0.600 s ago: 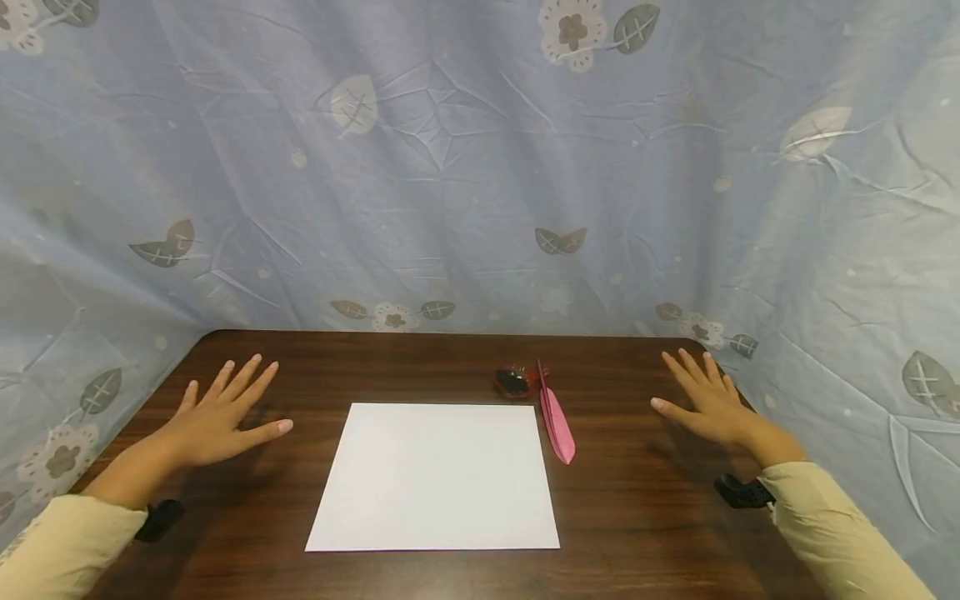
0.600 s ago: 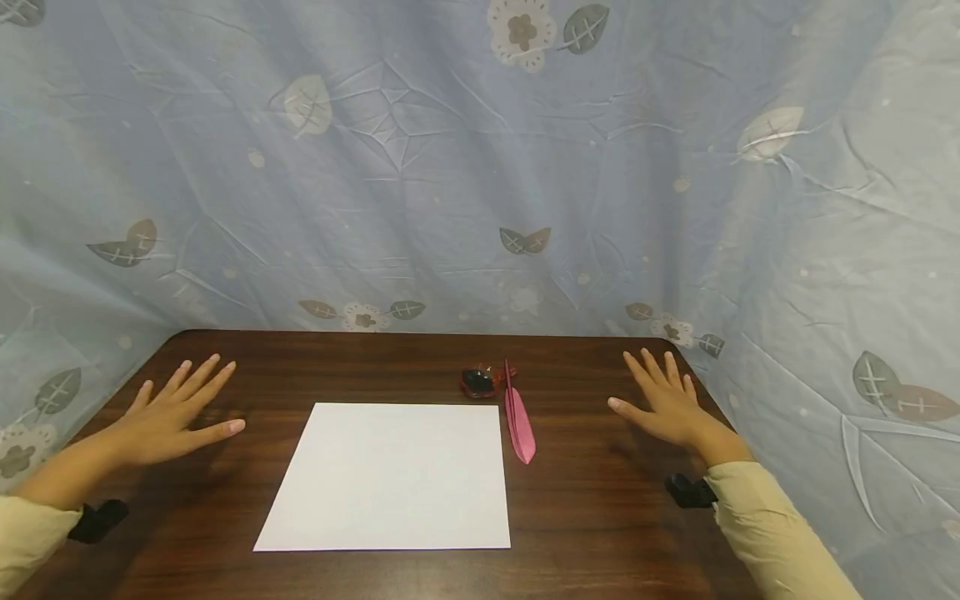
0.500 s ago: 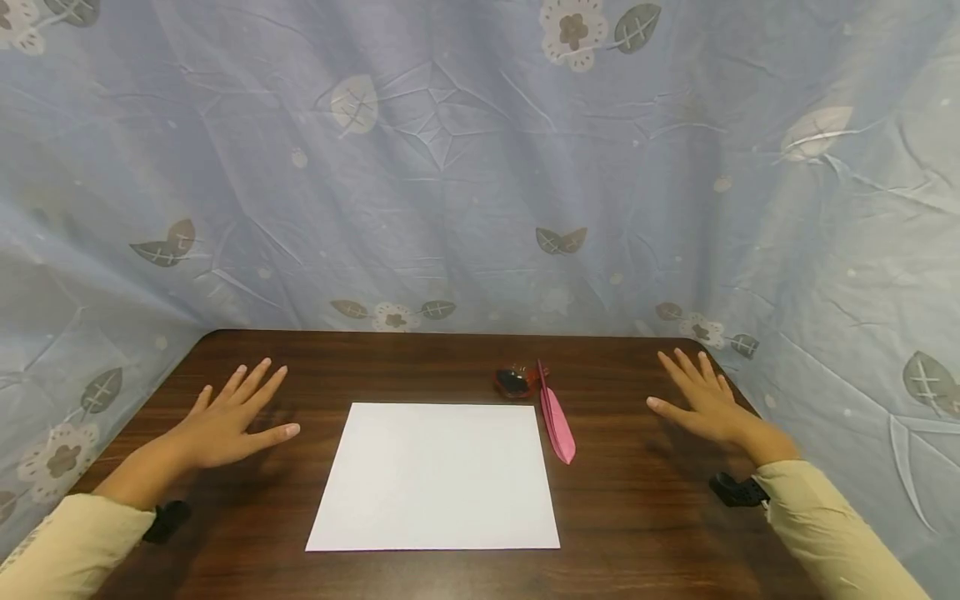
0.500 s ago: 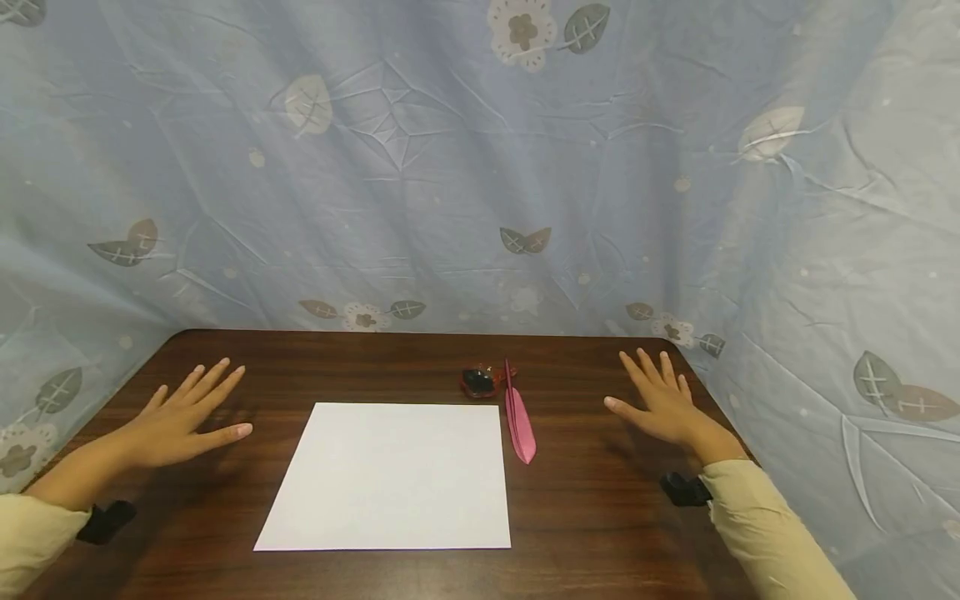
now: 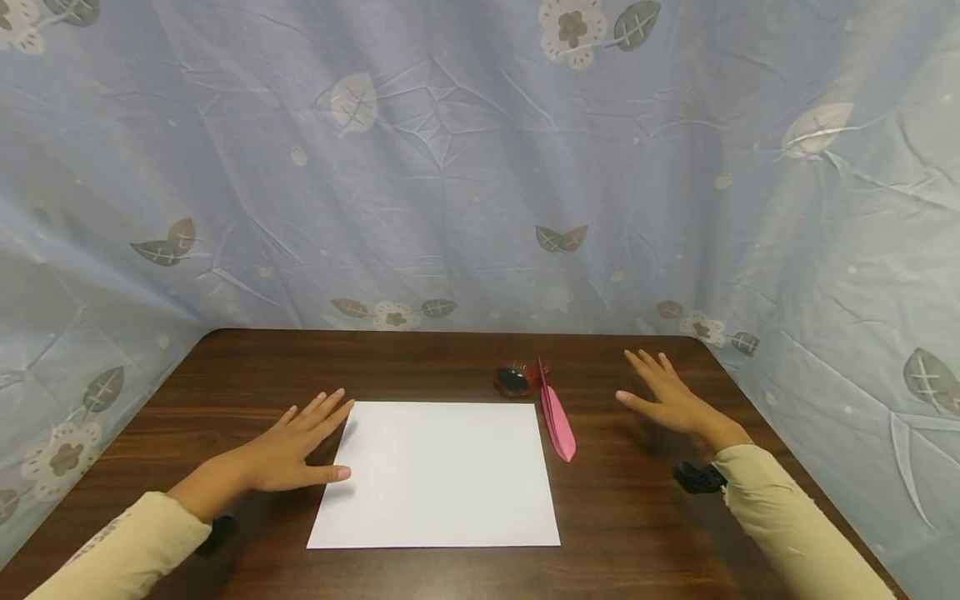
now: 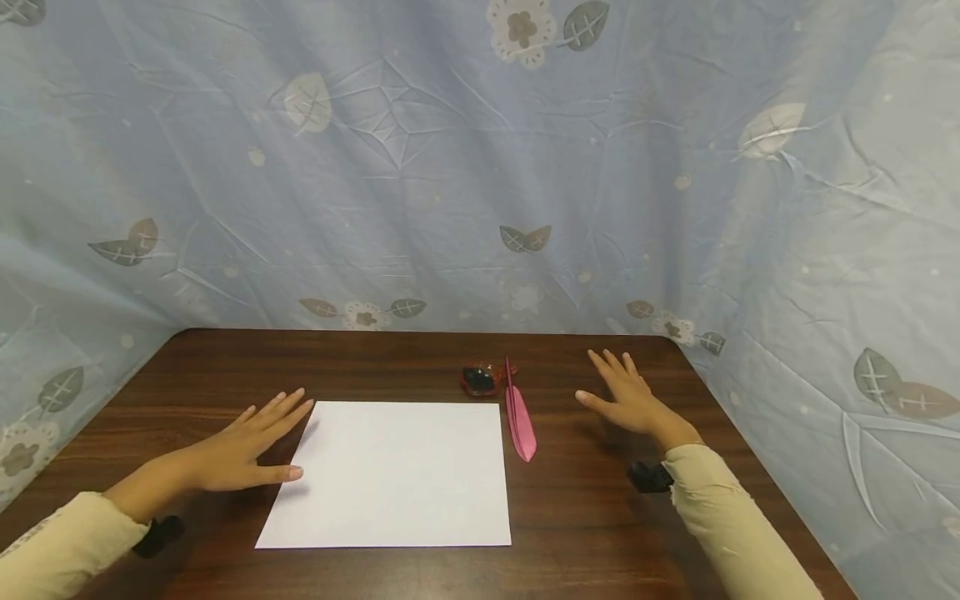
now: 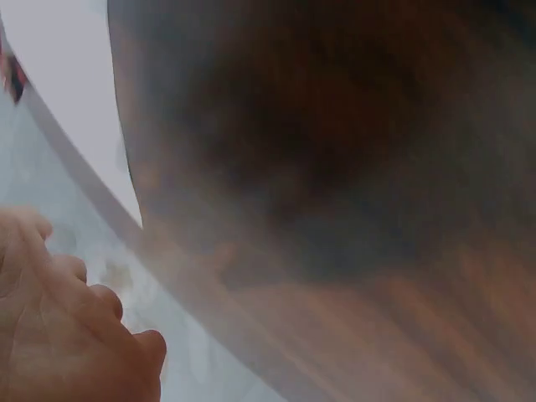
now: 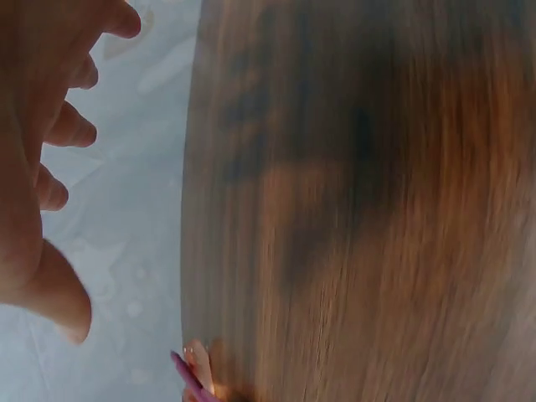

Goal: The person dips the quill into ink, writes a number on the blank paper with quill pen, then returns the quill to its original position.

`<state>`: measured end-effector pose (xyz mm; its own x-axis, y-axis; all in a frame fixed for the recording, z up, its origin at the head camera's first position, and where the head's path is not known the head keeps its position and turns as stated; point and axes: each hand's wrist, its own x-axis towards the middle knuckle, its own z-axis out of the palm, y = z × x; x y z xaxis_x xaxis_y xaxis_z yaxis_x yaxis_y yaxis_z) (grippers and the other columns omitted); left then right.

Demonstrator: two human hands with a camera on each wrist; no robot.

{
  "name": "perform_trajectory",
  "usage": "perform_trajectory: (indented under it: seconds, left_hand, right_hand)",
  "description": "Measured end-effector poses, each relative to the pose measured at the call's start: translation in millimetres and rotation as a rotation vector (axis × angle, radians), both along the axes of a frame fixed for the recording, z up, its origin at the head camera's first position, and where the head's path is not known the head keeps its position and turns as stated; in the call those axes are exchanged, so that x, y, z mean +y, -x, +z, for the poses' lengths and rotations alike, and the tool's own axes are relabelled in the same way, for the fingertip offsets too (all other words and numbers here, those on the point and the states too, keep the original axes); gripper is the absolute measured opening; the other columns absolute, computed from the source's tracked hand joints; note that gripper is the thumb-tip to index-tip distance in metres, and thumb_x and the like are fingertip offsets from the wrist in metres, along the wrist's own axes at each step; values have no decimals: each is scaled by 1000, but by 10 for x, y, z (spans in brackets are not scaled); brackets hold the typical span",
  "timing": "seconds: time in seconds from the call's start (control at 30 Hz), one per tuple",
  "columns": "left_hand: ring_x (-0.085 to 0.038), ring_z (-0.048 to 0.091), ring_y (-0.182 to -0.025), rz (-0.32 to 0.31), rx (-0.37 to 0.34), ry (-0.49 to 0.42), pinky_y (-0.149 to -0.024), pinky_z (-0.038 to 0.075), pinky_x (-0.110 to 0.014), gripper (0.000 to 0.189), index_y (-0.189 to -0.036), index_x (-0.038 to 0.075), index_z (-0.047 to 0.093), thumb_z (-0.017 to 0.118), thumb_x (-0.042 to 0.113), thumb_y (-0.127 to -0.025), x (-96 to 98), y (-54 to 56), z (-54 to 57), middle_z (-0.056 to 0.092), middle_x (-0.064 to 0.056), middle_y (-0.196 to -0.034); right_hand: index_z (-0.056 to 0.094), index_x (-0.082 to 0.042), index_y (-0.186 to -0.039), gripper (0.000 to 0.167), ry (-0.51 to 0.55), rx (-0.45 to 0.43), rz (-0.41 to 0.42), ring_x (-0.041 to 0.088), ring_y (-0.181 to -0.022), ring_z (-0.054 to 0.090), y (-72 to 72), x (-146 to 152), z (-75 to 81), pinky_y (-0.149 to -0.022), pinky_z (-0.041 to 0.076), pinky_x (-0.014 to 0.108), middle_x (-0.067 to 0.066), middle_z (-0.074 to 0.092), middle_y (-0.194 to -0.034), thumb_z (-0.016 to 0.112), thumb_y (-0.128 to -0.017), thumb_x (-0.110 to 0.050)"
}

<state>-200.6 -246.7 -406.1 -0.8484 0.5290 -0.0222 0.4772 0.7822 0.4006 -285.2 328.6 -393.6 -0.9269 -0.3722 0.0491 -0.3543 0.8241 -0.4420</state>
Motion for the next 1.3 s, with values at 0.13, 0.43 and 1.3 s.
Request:
perform_trajectory:
  seconds: [0.13,0.43,1.3]
  left_hand:
    - [-48,4,-143,-50,-13,26,-107,5,-71,98,-155,13,10,59,61,-86,141,-21,-106,3,-19,-160]
    - [-48,4,-143,-95,-67,59,-106,6,-73,100,-153,5,14,59,63,-85,247,-55,-198,5,-23,-158]
    - [-42,-1,-145,-83,-132,101,-108,1,-70,106,-154,8,13,60,68,-81,229,-74,-239,-1,-18,-160]
  right_hand:
    - [14,-7,-154,81,49,-13,17,52,-141,-9,51,-94,-48,-103,3,75,27,4,-157,57,-95,-42]
    - [19,-4,-153,78,110,40,89,51,-142,3,178,-257,-164,-109,7,68,28,12,-156,62,-94,-31]
    - [41,-3,-143,59,238,133,153,41,-125,49,385,-805,-473,-103,37,58,25,55,-132,65,-89,-3]
